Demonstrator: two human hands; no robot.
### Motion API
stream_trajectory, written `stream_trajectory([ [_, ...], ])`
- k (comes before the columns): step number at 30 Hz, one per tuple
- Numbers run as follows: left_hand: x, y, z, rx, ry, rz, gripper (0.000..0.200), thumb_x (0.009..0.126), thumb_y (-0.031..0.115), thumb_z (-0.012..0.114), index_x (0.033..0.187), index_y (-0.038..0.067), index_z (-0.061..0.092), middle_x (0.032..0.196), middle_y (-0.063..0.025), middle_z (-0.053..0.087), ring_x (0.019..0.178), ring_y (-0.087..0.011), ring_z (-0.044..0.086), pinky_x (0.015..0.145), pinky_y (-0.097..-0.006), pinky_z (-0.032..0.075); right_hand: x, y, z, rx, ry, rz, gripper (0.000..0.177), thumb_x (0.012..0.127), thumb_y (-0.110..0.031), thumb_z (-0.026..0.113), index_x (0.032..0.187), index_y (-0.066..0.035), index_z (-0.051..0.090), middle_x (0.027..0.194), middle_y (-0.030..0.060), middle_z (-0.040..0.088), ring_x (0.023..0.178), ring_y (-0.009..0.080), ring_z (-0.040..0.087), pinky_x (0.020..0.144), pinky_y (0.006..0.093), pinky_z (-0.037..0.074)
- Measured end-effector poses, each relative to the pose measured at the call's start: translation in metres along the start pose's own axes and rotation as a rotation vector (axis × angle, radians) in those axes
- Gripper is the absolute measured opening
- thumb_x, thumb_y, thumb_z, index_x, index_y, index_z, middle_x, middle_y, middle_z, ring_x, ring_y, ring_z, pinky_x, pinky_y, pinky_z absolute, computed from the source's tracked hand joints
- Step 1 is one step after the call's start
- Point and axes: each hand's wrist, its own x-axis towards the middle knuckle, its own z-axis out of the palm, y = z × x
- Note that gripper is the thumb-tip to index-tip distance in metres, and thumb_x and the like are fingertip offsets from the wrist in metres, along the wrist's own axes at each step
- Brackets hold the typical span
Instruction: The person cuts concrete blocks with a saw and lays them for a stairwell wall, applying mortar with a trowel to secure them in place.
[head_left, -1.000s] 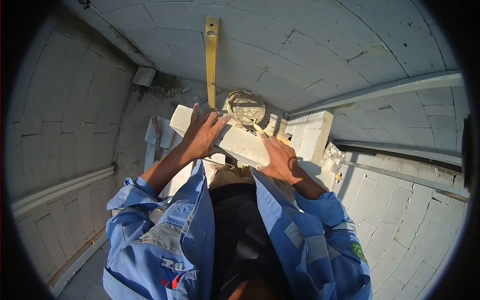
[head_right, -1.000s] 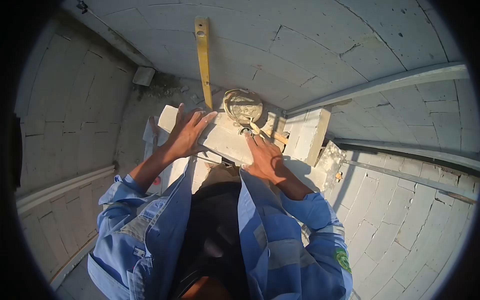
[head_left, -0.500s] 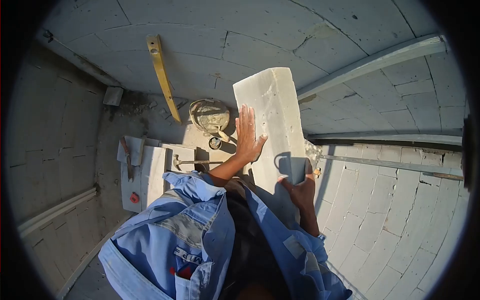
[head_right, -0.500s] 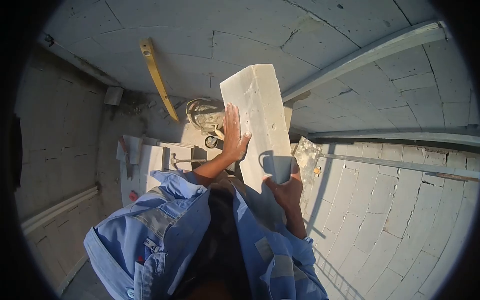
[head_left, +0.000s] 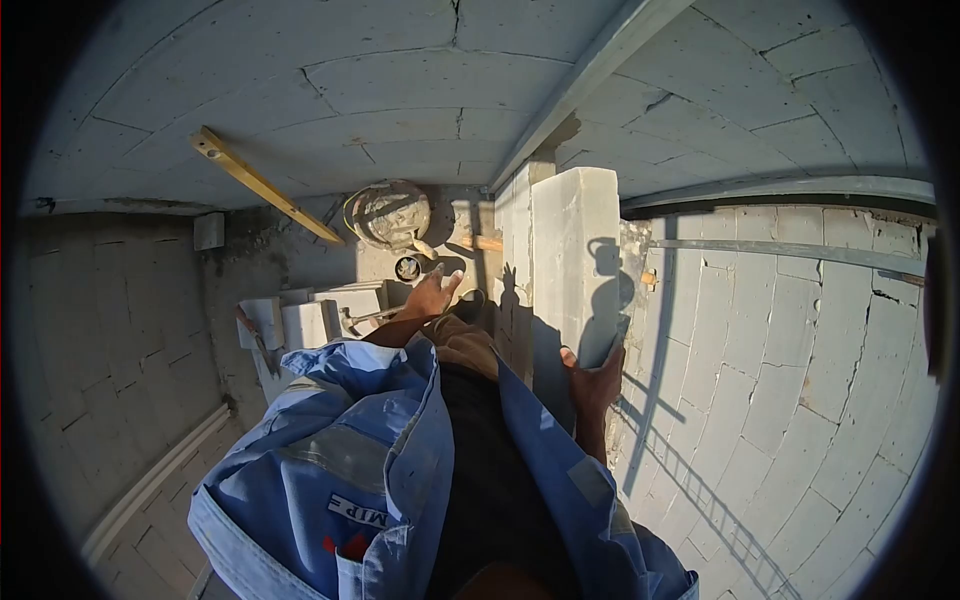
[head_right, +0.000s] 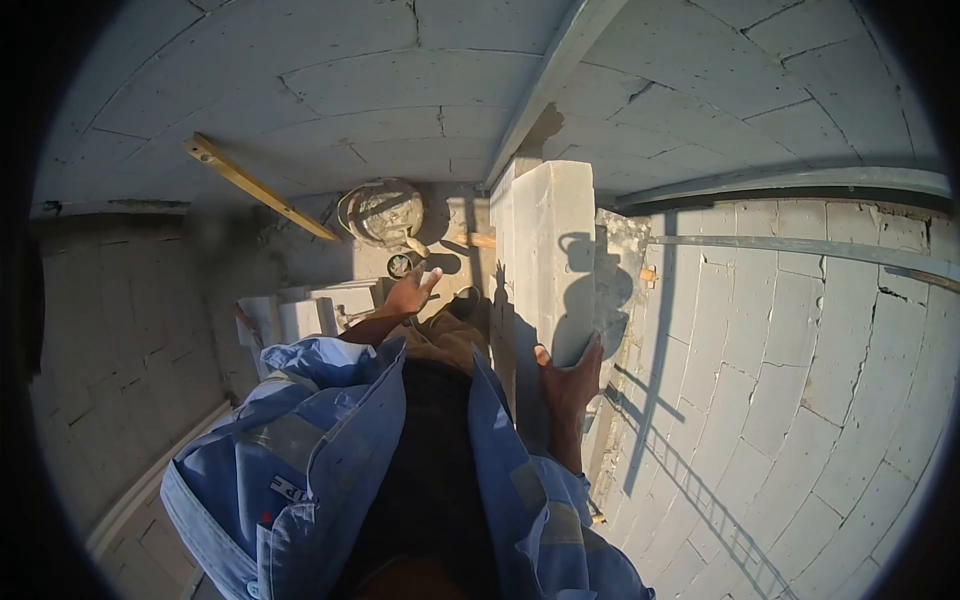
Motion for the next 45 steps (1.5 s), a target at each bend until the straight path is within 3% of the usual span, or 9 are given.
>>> stream_trajectory([
  [7, 0.060, 0.082, 0.114, 0.134, -0.260, 0.659, 0.093, 0.095, 0.062, 0.036, 0.141, -0.017, 0.024, 0.143, -0.0380, 0.033, 0.136, -0.0455, 0.035, 0.115, -0.0406, 0.025, 0.044, 0.034, 0.050, -0.125, 0.079, -0.083, 0.101, 0.065, -0.044, 0.082, 0.138, 0.008, 0.035, 0.130, 0.0264, 0.049, 0.122, 0.0438, 0.049, 0.100, 0.0477, 0.043],
  [9, 0.086, 0.095, 0.168, -0.430, -0.326, 0.076, 0.077, 0.099, 0.054, 0.033, 0.146, -0.006, 0.024, 0.142, -0.0407, 0.032, 0.135, -0.0482, 0.034, 0.115, -0.0414, 0.024, 0.056, 0.016, 0.055, -0.095, 0.040, -0.049, 0.101, 0.065, -0.045, 0.082, 0.138, 0.008, 0.036, 0.130, 0.0265, 0.049, 0.121, 0.0434, 0.049, 0.099, 0.0483, 0.043],
  [13, 0.122, 0.076, 0.215, -0.428, -0.066, 0.492, 0.051, 0.102, 0.031, 0.027, 0.152, 0.026, 0.017, 0.145, -0.0410, 0.026, 0.132, -0.0589, 0.030, 0.114, -0.0509, 0.023, 0.084, 0.011, 0.083, -0.096, 0.055, -0.035, 0.102, 0.063, -0.048, 0.083, 0.137, 0.006, 0.038, 0.129, 0.0254, 0.049, 0.121, 0.0431, 0.049, 0.097, 0.0488, 0.044],
  [17, 0.124, 0.096, 0.181, -0.473, -0.207, 0.176, 0.104, 0.092, 0.072, 0.031, 0.148, -0.013, 0.009, 0.156, -0.0295, 0.012, 0.147, -0.0368, 0.006, 0.119, -0.0383, 0.007, 0.104, -0.006, 0.092, -0.034, 0.017, -0.017, 0.102, 0.066, -0.048, 0.080, 0.137, 0.011, 0.035, 0.132, 0.0312, 0.047, 0.125, 0.0461, 0.046, 0.103, 0.0483, 0.040],
  [18, 0.135, 0.081, 0.203, -0.227, 0.083, 0.504, 0.066, 0.092, 0.008, 0.044, 0.151, 0.017, 0.017, 0.139, -0.0477, 0.026, 0.123, -0.0673, 0.031, 0.109, -0.0633, 0.022, 0.105, -0.008, 0.095, -0.039, 0.014, -0.012, 0.102, 0.066, -0.048, 0.080, 0.137, 0.011, 0.035, 0.132, 0.0312, 0.047, 0.125, 0.0461, 0.046, 0.103, 0.0483, 0.040],
  [37, 0.182, 0.037, 0.254, -0.528, -0.023, 0.475, 0.079, 0.101, 0.056, 0.029, 0.150, -0.004, 0.014, 0.157, -0.0232, 0.015, 0.147, -0.0349, 0.007, 0.119, -0.0366, 0.007, 0.120, -0.032, 0.131, -0.070, 0.112, -0.066, 0.094, 0.064, -0.032, 0.084, 0.136, 0.007, 0.037, 0.120, 0.0256, 0.051, 0.114, 0.0457, 0.049, 0.093, 0.0515, 0.044],
  [39, 0.178, 0.049, 0.256, -0.552, 0.283, 0.536, 0.060, 0.094, 0.002, 0.043, 0.148, -0.008, 0.016, 0.140, -0.0370, 0.034, 0.121, -0.0598, 0.039, 0.108, -0.0580, 0.028, 0.120, -0.031, 0.132, -0.063, 0.112, -0.081, 0.094, 0.064, -0.031, 0.084, 0.136, 0.007, 0.037, 0.119, 0.0252, 0.051, 0.113, 0.0455, 0.050, 0.092, 0.0515, 0.044],
  [43, 0.204, 0.036, 0.267, -0.623, 0.188, 0.482, 0.062, 0.092, 0.000, 0.045, 0.148, -0.008, 0.018, 0.139, -0.0366, 0.036, 0.121, -0.0610, 0.038, 0.109, -0.0547, 0.029, 0.122, -0.032, 0.133, -0.080, 0.122, -0.102, 0.094, 0.064, -0.032, 0.085, 0.136, 0.006, 0.038, 0.117, 0.0240, 0.051, 0.110, 0.0445, 0.051, 0.090, 0.0510, 0.045],
  [45, 0.211, 0.030, 0.261, -1.206, -0.133, 0.065, 0.083, 0.100, 0.058, 0.035, 0.149, -0.006, 0.016, 0.156, -0.0106, 0.019, 0.145, -0.0188, 0.012, 0.117, -0.0304, 0.011, 0.122, -0.032, 0.134, -0.087, 0.126, -0.106, 0.093, 0.064, -0.032, 0.085, 0.136, 0.006, 0.038, 0.116, 0.0237, 0.051, 0.109, 0.0442, 0.051, 0.090, 0.0507, 0.045],
])
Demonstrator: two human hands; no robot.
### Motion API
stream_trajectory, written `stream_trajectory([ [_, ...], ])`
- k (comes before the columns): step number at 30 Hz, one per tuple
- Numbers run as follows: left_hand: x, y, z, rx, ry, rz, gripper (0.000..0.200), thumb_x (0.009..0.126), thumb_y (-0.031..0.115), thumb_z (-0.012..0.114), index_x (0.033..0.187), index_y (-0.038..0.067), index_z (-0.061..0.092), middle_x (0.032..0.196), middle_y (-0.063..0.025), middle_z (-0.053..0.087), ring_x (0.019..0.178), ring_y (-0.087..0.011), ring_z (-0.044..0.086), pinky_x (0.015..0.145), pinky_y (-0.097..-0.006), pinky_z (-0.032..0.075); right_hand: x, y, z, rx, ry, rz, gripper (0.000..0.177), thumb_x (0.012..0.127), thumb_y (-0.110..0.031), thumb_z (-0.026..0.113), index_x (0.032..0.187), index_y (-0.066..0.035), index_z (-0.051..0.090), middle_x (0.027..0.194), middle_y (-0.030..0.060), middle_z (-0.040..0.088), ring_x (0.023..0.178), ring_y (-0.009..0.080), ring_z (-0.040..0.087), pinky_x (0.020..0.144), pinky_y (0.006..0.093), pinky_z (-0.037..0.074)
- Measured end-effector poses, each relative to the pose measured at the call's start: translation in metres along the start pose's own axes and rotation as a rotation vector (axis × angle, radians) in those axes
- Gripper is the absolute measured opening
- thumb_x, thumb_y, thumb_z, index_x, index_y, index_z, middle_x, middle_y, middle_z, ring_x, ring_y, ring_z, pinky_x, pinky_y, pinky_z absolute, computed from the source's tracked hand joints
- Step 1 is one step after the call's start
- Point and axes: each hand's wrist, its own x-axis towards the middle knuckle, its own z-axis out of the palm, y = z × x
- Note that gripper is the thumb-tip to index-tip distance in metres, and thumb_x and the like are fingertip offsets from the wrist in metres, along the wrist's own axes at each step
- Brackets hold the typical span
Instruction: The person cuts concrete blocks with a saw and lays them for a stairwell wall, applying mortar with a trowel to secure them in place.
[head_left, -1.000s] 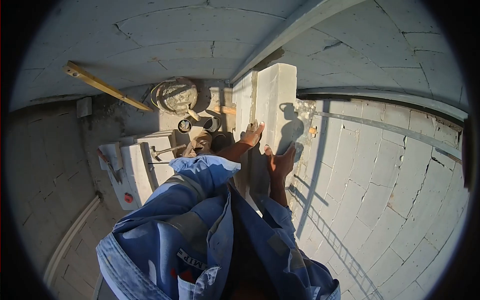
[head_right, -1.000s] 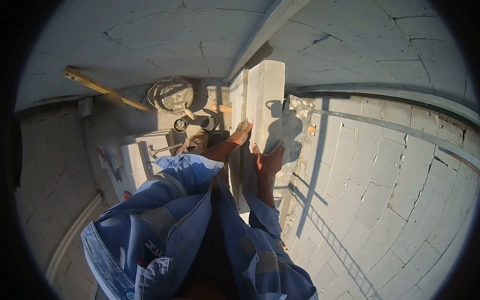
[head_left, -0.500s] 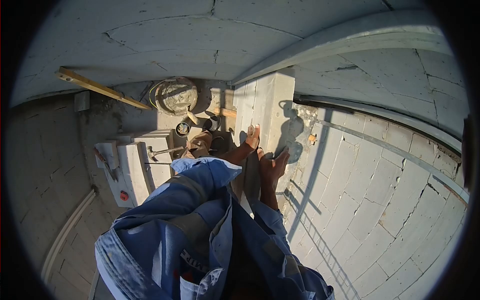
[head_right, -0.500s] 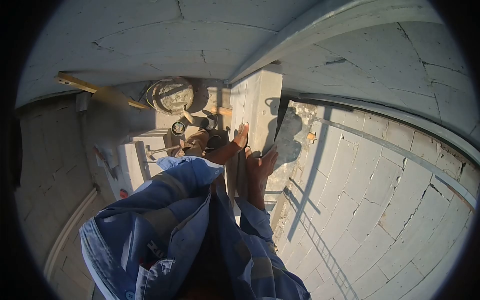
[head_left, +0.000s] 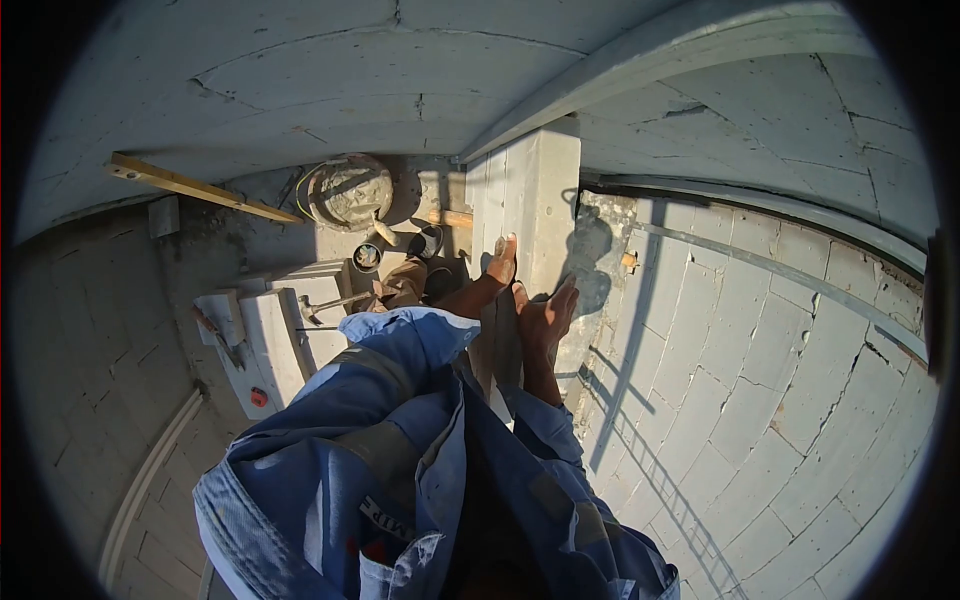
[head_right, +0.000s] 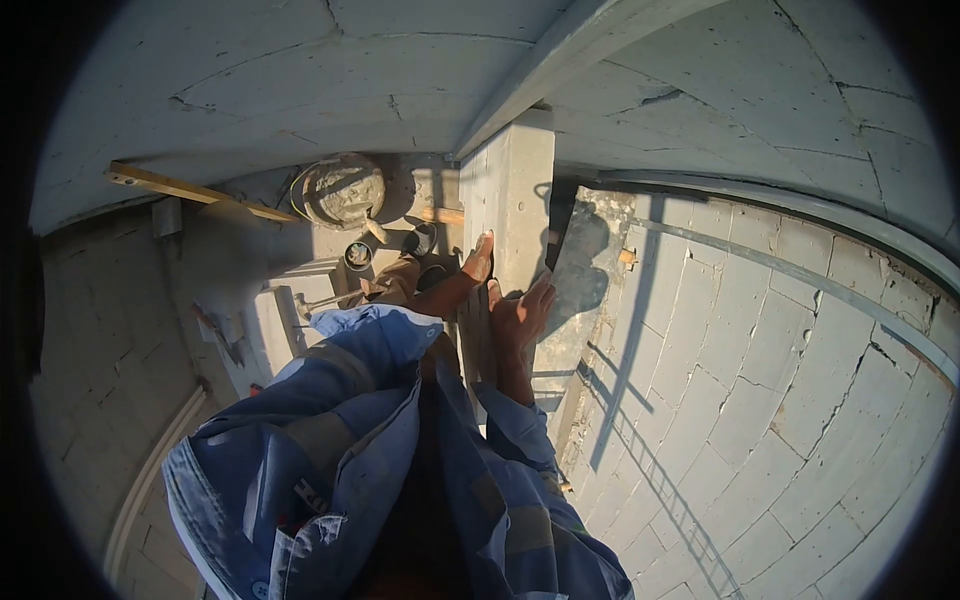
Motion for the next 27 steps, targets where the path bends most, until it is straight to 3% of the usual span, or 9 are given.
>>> stream_trajectory([
  [1, 0.002, -0.011, 0.000, 0.005, -0.004, -0.002, 0.083, 0.100, 0.058, 0.035, 0.149, -0.006, 0.016, 0.156, -0.0106, 0.019, 0.145, -0.0188, 0.012, 0.117, -0.0304, 0.011, 0.000, 0.000, 0.000, 0.012, 0.008, -0.011, 0.092, 0.064, -0.031, 0.085, 0.135, 0.006, 0.039, 0.116, 0.0234, 0.052, 0.109, 0.0438, 0.052, 0.089, 0.0505, 0.045],
  [3, 0.000, -0.022, 0.007, 0.403, 0.157, 0.413, 0.065, 0.100, 0.045, 0.044, 0.147, 0.002, 0.031, 0.141, -0.0269, 0.043, 0.129, -0.0396, 0.043, 0.111, -0.0424, 0.028, 0.001, 0.000, 0.001, 0.028, 0.019, -0.014, 0.091, 0.064, -0.030, 0.085, 0.134, 0.006, 0.039, 0.115, 0.0230, 0.052, 0.108, 0.0434, 0.052, 0.088, 0.0503, 0.045],
  [4, 0.000, -0.021, 0.007, 0.408, 0.148, 0.412, 0.065, 0.100, 0.045, 0.044, 0.147, 0.002, 0.031, 0.141, -0.0269, 0.043, 0.129, -0.0396, 0.043, 0.111, -0.0424, 0.028, 0.001, 0.000, 0.001, 0.058, 0.017, -0.027, 0.090, 0.063, -0.029, 0.084, 0.134, 0.005, 0.040, 0.114, 0.0225, 0.052, 0.107, 0.0429, 0.053, 0.088, 0.0503, 0.045],
  [14, -0.025, 0.048, 0.005, 0.350, -0.060, 0.188, 0.071, 0.099, 0.051, 0.041, 0.148, 0.001, 0.027, 0.144, -0.0237, 0.038, 0.133, -0.0347, 0.037, 0.113, -0.0397, 0.025, 0.005, -0.004, 0.005, 0.149, 0.043, -0.005, 0.088, 0.062, -0.030, 0.081, 0.135, 0.001, 0.042, 0.107, 0.0173, 0.053, 0.102, 0.0382, 0.054, 0.085, 0.0484, 0.046],
  [21, -0.106, 0.099, -0.028, 0.309, -0.119, 0.007, 0.076, 0.098, 0.054, 0.040, 0.148, 0.000, 0.025, 0.147, -0.0214, 0.035, 0.135, -0.0312, 0.032, 0.113, -0.0379, 0.023, 0.009, -0.010, -0.002, 0.104, -0.043, 0.087, 0.089, 0.063, -0.035, 0.079, 0.136, 0.002, 0.043, 0.107, 0.0164, 0.054, 0.102, 0.0362, 0.055, 0.083, 0.0471, 0.047],
  [23, -0.066, 0.108, 0.018, 0.307, -0.136, -0.049, 0.077, 0.098, 0.055, 0.039, 0.148, -0.001, 0.024, 0.148, -0.0208, 0.034, 0.136, -0.0302, 0.031, 0.114, -0.0374, 0.022, 0.010, -0.012, -0.006, 0.128, -0.067, 0.077, 0.094, 0.064, -0.045, 0.078, 0.137, 0.003, 0.042, 0.109, 0.0178, 0.054, 0.102, 0.0363, 0.055, 0.086, 0.0468, 0.045],
  [25, -0.054, 0.126, 0.028, 0.314, -0.150, -0.115, 0.078, 0.098, 0.056, 0.039, 0.149, -0.001, 0.023, 0.149, -0.0201, 0.033, 0.137, -0.0292, 0.030, 0.114, -0.0369, 0.022, 0.010, -0.009, -0.012, 0.125, -0.057, 0.025, 0.095, 0.064, -0.044, 0.080, 0.136, 0.004, 0.041, 0.109, 0.0195, 0.055, 0.101, 0.0374, 0.056, 0.087, 0.0465, 0.046],
  [26, -0.078, 0.133, 0.013, 0.316, -0.156, -0.146, 0.079, 0.098, 0.057, 0.039, 0.149, -0.001, 0.023, 0.149, -0.0198, 0.032, 0.137, -0.0287, 0.030, 0.114, -0.0366, 0.021, 0.012, -0.007, -0.016, 0.112, -0.046, -0.052, 0.096, 0.064, -0.044, 0.083, 0.136, 0.005, 0.040, 0.109, 0.0213, 0.056, 0.100, 0.0385, 0.057, 0.088, 0.0462, 0.046],
  [27, -0.122, 0.145, -0.015, 0.315, -0.158, -0.177, 0.079, 0.098, 0.057, 0.038, 0.149, -0.001, 0.023, 0.149, -0.0195, 0.032, 0.138, -0.0282, 0.029, 0.114, -0.0363, 0.021, 0.014, -0.003, -0.022, 0.097, -0.115, -0.067, 0.102, 0.066, -0.054, 0.080, 0.138, 0.005, 0.038, 0.114, 0.0233, 0.055, 0.106, 0.0390, 0.056, 0.092, 0.0458, 0.045],
])
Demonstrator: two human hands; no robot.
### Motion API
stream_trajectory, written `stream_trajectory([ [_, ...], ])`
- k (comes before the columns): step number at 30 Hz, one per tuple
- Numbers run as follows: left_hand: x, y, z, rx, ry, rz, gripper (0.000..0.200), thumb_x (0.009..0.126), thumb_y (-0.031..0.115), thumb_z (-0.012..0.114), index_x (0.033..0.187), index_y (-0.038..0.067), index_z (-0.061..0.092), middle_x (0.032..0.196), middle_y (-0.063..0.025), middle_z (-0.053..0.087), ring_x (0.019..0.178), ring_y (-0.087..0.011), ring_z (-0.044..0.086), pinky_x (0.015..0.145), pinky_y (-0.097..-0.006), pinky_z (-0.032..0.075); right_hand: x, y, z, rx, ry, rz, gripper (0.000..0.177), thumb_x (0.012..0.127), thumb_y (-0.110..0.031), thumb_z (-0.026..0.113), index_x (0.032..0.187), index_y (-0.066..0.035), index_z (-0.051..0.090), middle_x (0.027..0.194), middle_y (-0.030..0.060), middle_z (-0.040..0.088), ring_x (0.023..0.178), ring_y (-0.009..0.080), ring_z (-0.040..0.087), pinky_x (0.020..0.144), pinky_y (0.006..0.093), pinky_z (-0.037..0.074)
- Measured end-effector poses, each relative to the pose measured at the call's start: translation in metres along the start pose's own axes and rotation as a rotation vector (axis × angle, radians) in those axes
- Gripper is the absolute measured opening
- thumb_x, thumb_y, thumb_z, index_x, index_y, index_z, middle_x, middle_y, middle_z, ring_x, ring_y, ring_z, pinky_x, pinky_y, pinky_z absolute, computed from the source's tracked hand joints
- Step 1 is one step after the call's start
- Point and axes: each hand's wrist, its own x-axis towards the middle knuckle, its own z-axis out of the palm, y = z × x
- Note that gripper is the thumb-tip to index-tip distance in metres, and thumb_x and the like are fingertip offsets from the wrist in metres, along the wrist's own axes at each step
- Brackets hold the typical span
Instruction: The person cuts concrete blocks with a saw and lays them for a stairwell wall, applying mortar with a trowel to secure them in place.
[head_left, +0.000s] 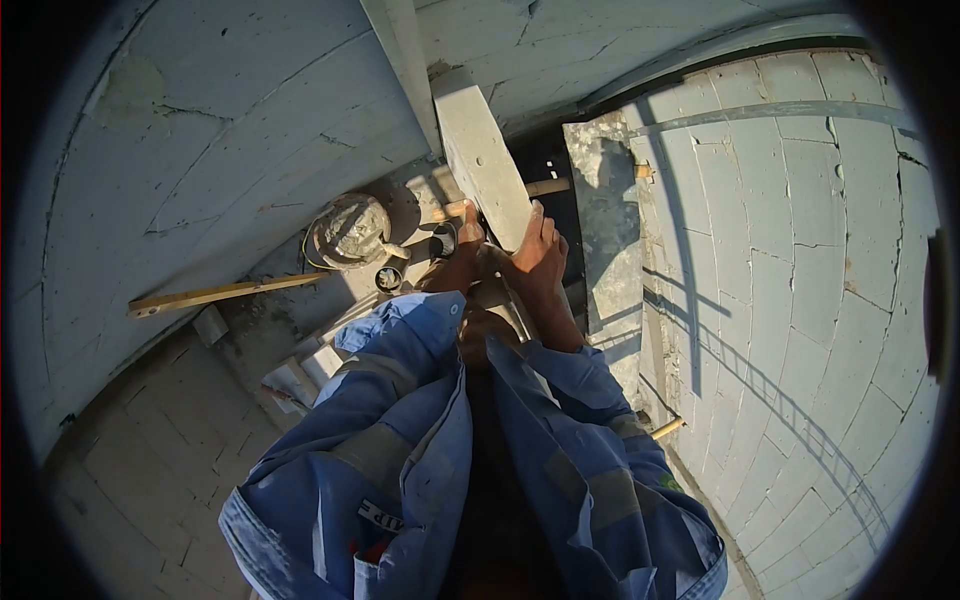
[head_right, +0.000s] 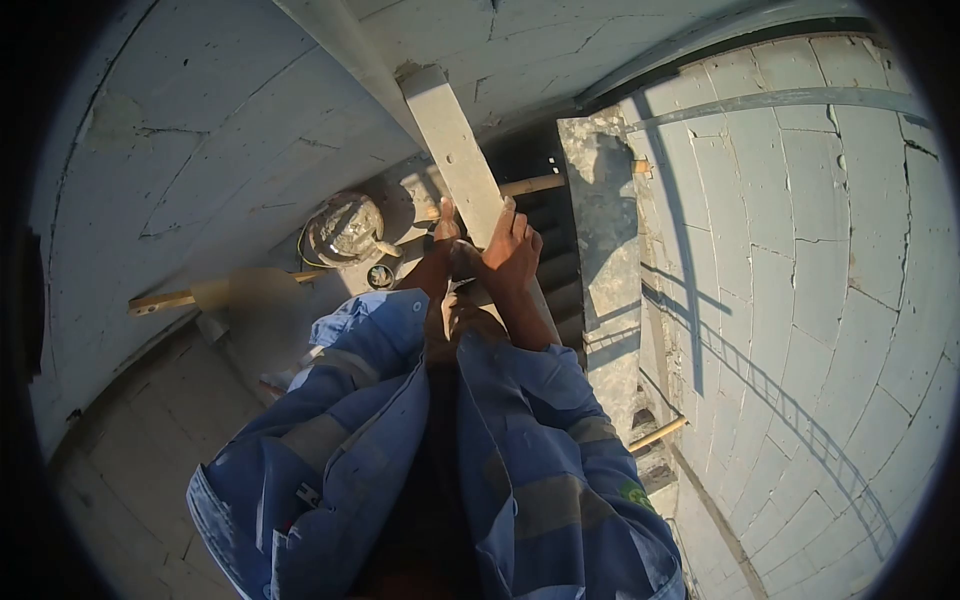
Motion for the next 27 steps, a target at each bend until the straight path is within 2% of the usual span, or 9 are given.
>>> stream_trajectory([
  [5, 0.018, 0.030, 0.051, -0.041, -0.011, -0.142, 0.083, 0.097, 0.060, 0.037, 0.149, -0.002, 0.021, 0.151, -0.0179, 0.029, 0.139, -0.0258, 0.026, 0.115, -0.0350, 0.019, -0.019, 0.033, -0.038, 0.147, 0.050, -0.027, 0.102, 0.069, -0.052, 0.080, 0.142, 0.002, 0.033, 0.122, 0.0258, 0.053, 0.116, 0.0401, 0.052, 0.096, 0.0468, 0.044],
  [10, -0.029, 0.030, 0.069, -0.222, 0.081, -0.275, 0.086, 0.097, 0.062, 0.036, 0.150, -0.003, 0.019, 0.153, -0.0163, 0.027, 0.141, -0.0233, 0.023, 0.116, -0.0337, 0.018, -0.090, 0.111, -0.069, 0.222, -0.197, 0.262, 0.103, 0.070, -0.052, 0.081, 0.144, 0.000, 0.032, 0.135, 0.0287, 0.045, 0.126, 0.0431, 0.046, 0.103, 0.0476, 0.041],
  [14, -0.058, 0.040, 0.077, -0.354, 0.127, -0.370, 0.088, 0.097, 0.064, 0.035, 0.150, -0.004, 0.017, 0.155, -0.0150, 0.025, 0.143, -0.0213, 0.021, 0.116, -0.0327, 0.017, -0.155, 0.133, -0.077, 0.183, -0.308, 0.278, 0.111, 0.067, -0.050, 0.084, 0.147, 0.000, 0.025, 0.134, 0.0292, 0.044, 0.124, 0.0451, 0.047, 0.100, 0.0495, 0.044],
  [15, -0.038, -0.019, 0.053, -0.366, 0.132, -0.371, 0.088, 0.097, 0.064, 0.035, 0.150, -0.004, 0.017, 0.155, -0.0150, 0.025, 0.143, -0.0213, 0.021, 0.116, -0.0327, 0.017, -0.167, 0.130, -0.077, 0.174, -0.334, 0.284, 0.113, 0.066, -0.050, 0.084, 0.147, -0.001, 0.023, 0.133, 0.0291, 0.044, 0.123, 0.0453, 0.047, 0.099, 0.0497, 0.044],
  [17, -0.007, -0.127, 0.018, -0.450, -0.212, -0.349, 0.095, 0.092, 0.073, 0.031, 0.152, 0.000, 0.016, 0.152, -0.0159, 0.031, 0.139, -0.0271, 0.028, 0.114, -0.0391, 0.021, -0.180, 0.119, -0.076, 0.144, -0.326, 0.269, 0.120, 0.061, -0.048, 0.088, 0.148, -0.002, 0.020, 0.130, 0.0273, 0.045, 0.119, 0.0435, 0.050, 0.095, 0.0499, 0.047],
  [18, -0.026, -0.112, 0.028, -0.462, -0.204, -0.343, 0.095, 0.092, 0.073, 0.031, 0.152, 0.000, 0.016, 0.152, -0.0159, 0.031, 0.139, -0.0271, 0.028, 0.114, -0.0391, 0.021, -0.184, 0.114, -0.073, 0.101, -0.333, 0.272, 0.122, 0.059, -0.047, 0.088, 0.148, -0.002, 0.019, 0.130, 0.0268, 0.045, 0.118, 0.0433, 0.050, 0.094, 0.0501, 0.048],
  [21, -0.079, -0.053, 0.064, 0.139, -0.022, 0.064, 0.098, 0.089, 0.078, 0.027, 0.152, 0.003, 0.019, 0.150, -0.0133, 0.036, 0.135, -0.0308, 0.034, 0.112, -0.0435, 0.023, -0.185, 0.104, -0.062, 0.039, -0.332, 0.240, 0.126, 0.056, -0.045, 0.090, 0.149, -0.004, 0.016, 0.130, 0.0260, 0.044, 0.118, 0.0435, 0.050, 0.091, 0.0506, 0.049],
  [23, -0.056, -0.058, 0.065, -0.339, -0.185, -0.393, 0.101, 0.087, 0.079, 0.031, 0.152, 0.003, 0.020, 0.154, -0.0146, 0.030, 0.139, -0.0299, 0.028, 0.114, -0.0449, 0.018, -0.182, 0.095, -0.058, 0.020, -0.326, 0.211, 0.128, 0.055, -0.044, 0.091, 0.150, -0.005, 0.015, 0.131, 0.0257, 0.043, 0.118, 0.0439, 0.050, 0.091, 0.0509, 0.049],
  [27, -0.045, -0.061, 0.077, -0.399, -0.118, -0.376, 0.100, 0.087, 0.079, 0.032, 0.152, 0.003, 0.021, 0.153, -0.0145, 0.031, 0.138, -0.0294, 0.029, 0.114, -0.0442, 0.018, -0.168, 0.084, -0.047, -0.037, -0.415, 0.283, 0.117, 0.059, -0.034, 0.089, 0.146, -0.002, 0.018, 0.129, 0.0275, 0.046, 0.116, 0.0451, 0.053, 0.091, 0.0508, 0.049],
])
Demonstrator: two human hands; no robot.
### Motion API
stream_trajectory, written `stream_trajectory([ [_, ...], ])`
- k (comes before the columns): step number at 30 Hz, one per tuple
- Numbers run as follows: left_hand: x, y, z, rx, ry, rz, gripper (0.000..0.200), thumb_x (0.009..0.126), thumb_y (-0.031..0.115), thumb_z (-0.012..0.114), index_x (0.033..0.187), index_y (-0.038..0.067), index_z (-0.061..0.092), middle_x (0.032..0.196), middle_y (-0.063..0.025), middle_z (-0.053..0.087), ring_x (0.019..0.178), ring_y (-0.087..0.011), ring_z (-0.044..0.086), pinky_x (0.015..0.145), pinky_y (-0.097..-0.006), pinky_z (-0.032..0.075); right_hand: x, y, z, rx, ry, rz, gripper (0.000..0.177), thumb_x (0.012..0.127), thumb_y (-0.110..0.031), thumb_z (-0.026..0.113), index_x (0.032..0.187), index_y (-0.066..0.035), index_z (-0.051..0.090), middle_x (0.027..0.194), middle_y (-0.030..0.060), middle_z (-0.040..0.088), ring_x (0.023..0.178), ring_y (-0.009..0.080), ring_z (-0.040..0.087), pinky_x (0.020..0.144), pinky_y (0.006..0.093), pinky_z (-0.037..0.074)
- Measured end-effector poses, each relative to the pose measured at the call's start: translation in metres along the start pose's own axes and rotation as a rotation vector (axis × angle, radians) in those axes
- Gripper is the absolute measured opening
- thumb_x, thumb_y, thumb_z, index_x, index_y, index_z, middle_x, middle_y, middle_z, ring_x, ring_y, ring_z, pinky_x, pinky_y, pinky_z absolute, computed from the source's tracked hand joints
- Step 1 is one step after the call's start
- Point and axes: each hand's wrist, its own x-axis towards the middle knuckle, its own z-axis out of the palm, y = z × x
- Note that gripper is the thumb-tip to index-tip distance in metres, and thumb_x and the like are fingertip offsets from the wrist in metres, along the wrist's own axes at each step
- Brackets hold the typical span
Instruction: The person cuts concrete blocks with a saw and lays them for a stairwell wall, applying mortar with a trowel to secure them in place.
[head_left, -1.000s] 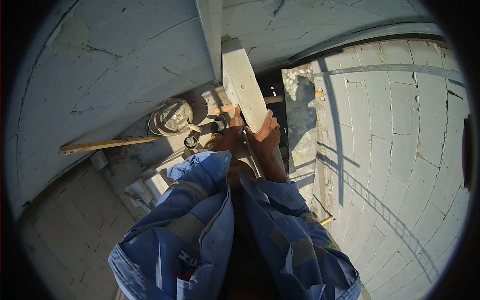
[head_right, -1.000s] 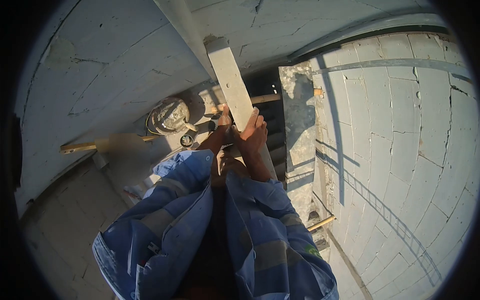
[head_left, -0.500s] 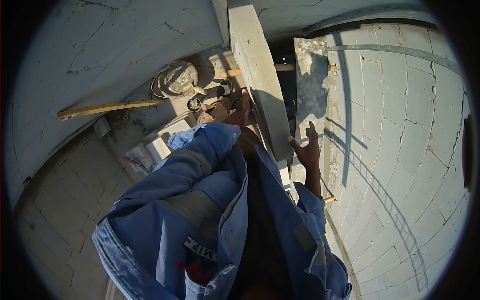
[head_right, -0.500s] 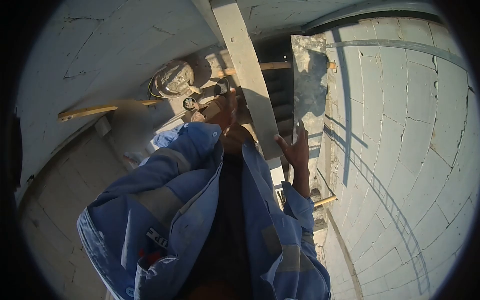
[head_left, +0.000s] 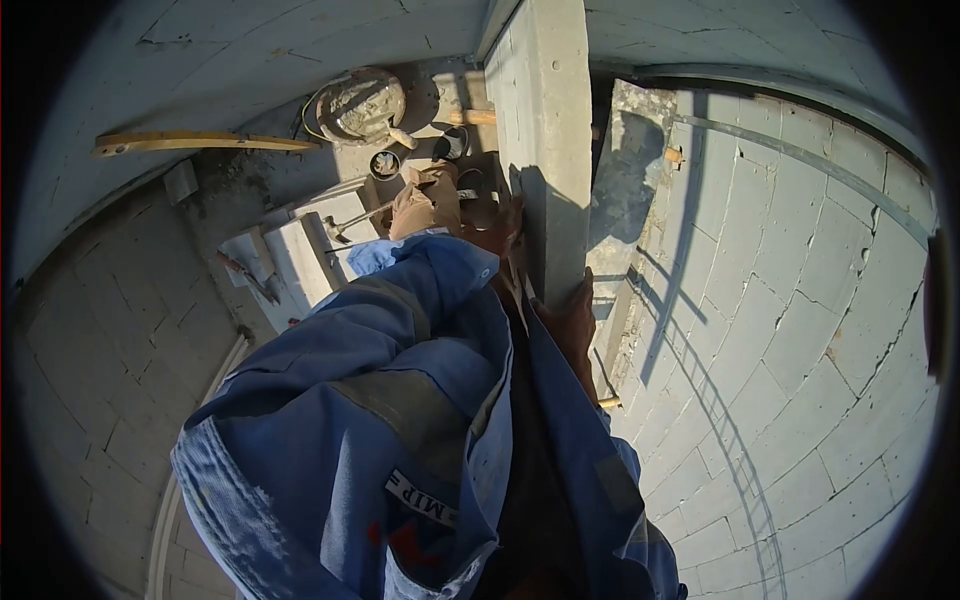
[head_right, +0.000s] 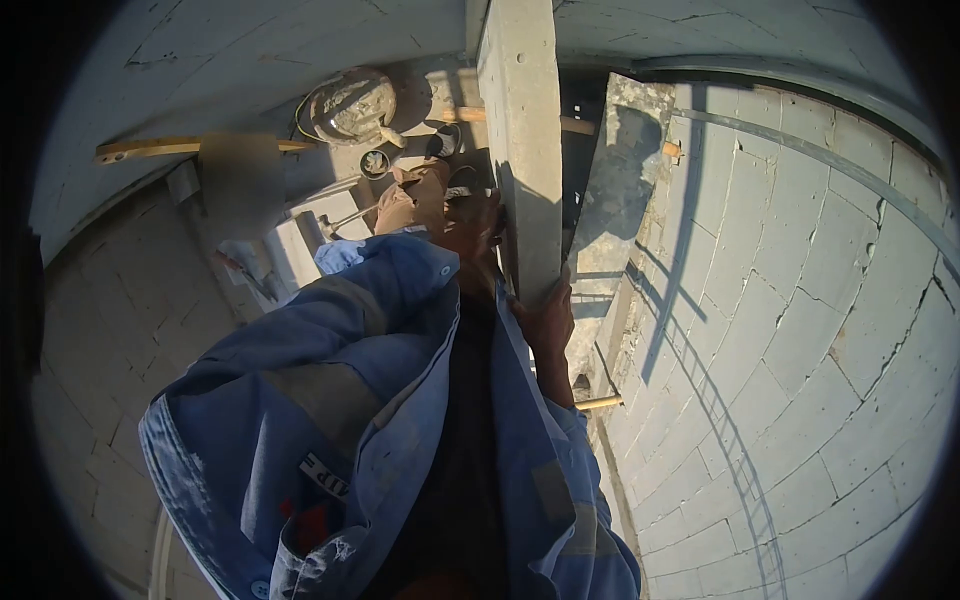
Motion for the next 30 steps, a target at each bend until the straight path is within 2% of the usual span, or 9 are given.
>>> stream_trajectory([
  [4, 0.005, -0.001, 0.000, -0.054, 0.056, 0.024, 0.099, 0.087, 0.078, 0.033, 0.151, 0.003, 0.023, 0.152, -0.0144, 0.032, 0.137, -0.0288, 0.030, 0.113, -0.0432, 0.019, 0.001, 0.002, 0.007, -0.008, -0.031, 0.080, 0.105, 0.063, -0.026, 0.085, 0.142, 0.002, 0.022, 0.127, 0.0297, 0.051, 0.112, 0.0465, 0.056, 0.092, 0.0499, 0.048],
  [30, 0.026, 0.024, 0.004, -0.165, 0.387, 0.111, 0.091, 0.089, 0.075, 0.038, 0.145, 0.003, 0.035, 0.145, -0.0137, 0.041, 0.130, -0.0246, 0.039, 0.109, -0.0372, 0.026, 0.002, -0.003, 0.007, -0.028, -0.006, 0.142, 0.098, 0.062, -0.026, 0.084, 0.138, 0.004, 0.029, 0.124, 0.0314, 0.053, 0.107, 0.0487, 0.058, 0.091, 0.0503, 0.048],
])
